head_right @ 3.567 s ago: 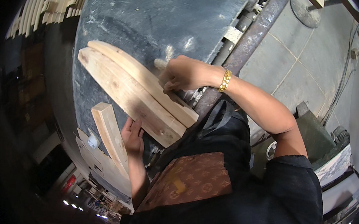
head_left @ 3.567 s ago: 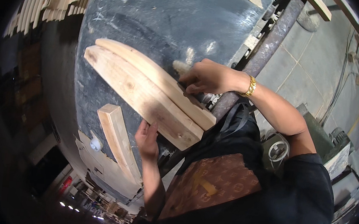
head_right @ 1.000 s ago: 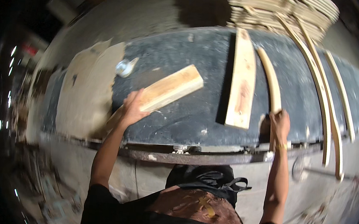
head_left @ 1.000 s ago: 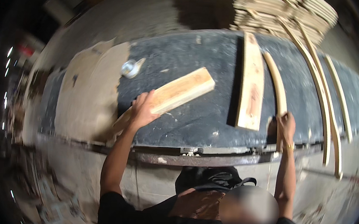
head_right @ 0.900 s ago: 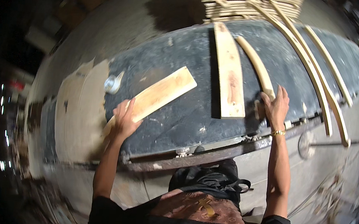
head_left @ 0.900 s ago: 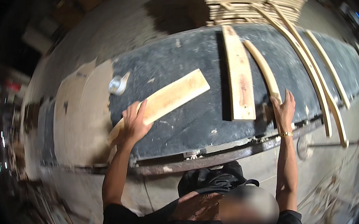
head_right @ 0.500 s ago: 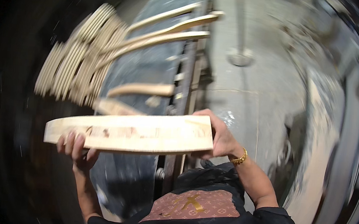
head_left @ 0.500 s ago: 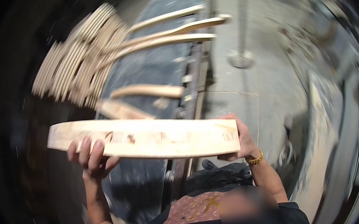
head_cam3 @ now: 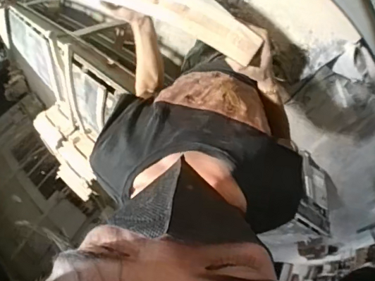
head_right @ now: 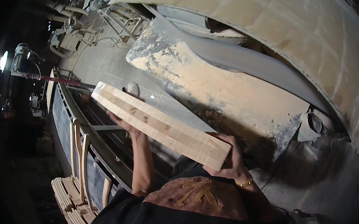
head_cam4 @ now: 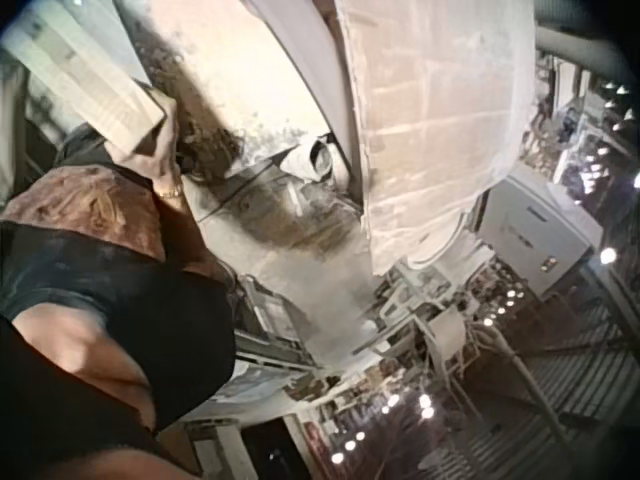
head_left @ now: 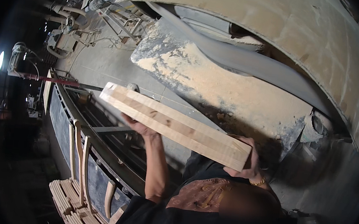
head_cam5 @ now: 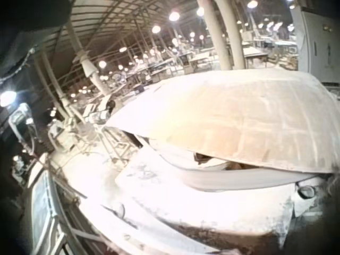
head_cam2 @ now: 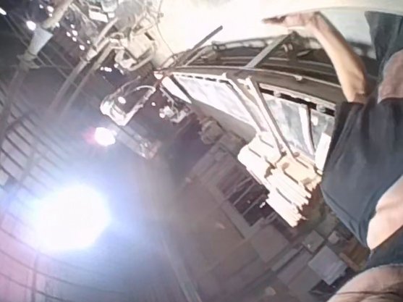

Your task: The person repeatedly rubs the edges of curved wooden pieces against a large sanding surface to smooth them. They handle the pieces one at a time, turning them over and inspecting the edges before placing them back on the workbench.

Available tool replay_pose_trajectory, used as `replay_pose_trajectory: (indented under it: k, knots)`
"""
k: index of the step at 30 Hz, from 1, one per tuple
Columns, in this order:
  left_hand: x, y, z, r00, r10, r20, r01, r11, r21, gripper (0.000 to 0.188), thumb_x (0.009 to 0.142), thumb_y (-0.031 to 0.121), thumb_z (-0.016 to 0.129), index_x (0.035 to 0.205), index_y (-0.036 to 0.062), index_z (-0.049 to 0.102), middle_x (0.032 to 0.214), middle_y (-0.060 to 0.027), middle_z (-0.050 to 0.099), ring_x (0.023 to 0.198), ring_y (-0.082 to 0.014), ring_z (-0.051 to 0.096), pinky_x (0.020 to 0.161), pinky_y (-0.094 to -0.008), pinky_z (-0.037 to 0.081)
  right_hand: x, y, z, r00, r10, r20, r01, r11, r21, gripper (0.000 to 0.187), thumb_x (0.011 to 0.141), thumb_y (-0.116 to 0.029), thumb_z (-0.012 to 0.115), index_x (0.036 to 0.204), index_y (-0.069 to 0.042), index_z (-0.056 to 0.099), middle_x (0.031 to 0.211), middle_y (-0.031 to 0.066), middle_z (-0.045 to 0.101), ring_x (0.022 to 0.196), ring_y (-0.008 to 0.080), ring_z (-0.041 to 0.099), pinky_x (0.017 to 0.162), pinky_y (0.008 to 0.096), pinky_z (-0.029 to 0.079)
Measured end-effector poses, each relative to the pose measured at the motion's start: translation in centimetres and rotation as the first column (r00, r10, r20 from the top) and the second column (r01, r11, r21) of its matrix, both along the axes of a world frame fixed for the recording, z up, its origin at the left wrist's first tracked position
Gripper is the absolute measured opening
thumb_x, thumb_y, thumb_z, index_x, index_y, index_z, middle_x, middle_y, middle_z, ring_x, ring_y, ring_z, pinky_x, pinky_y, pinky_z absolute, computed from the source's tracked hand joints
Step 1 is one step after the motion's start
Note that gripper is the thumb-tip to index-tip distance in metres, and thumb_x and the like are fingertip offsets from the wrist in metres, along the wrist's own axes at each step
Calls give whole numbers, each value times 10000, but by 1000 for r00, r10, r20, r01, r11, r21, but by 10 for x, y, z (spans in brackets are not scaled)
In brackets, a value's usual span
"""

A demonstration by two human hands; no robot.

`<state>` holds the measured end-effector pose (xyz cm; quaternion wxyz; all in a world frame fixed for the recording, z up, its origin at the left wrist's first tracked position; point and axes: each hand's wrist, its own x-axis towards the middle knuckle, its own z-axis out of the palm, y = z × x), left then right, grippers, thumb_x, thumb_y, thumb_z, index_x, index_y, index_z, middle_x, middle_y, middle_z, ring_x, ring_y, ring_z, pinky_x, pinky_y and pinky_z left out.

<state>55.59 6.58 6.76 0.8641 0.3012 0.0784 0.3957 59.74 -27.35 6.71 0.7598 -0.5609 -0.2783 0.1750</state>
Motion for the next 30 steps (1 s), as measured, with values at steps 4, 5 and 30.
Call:
replay_pose_trajectory:
  k: [4, 5, 30]
  knots:
    - [74, -42, -14, 965, -254, 66, 256, 966, -31, 774, 768, 691, 422, 1237, 74, 427, 1053, -138, 546, 897, -284, 538, 828, -432, 430, 5, -25, -6, 983, -186, -11, 186, 981, 48, 744, 563, -132, 797, 1179, -26, 394, 1189, 181, 491, 1074, 258, 500, 939, 390, 367]
    - [79, -44, -19, 968, -248, 46, 251, 966, -68, 779, 772, 695, 408, 1240, 72, 425, 1024, -137, 554, 878, -286, 541, 815, -432, 433, 3, -32, -5, 981, -174, -88, 171, 984, -43, 730, 561, -117, 791, 1175, -28, 406, 1174, 164, 505, 1057, 239, 513, 928, 382, 379]
    - [167, -155, -31, 317, -731, -604, 694, 613, -378, 421, 774, 211, 658, 1057, -50, 489, 1023, -136, 581, 918, -225, 596, 828, -382, 487, -56, -202, -45, 313, -868, -386, 868, 426, -254, 472, 730, -151, 642, 1153, -11, 486, 1096, 116, 550, 1008, 232, 543, 861, 396, 468]
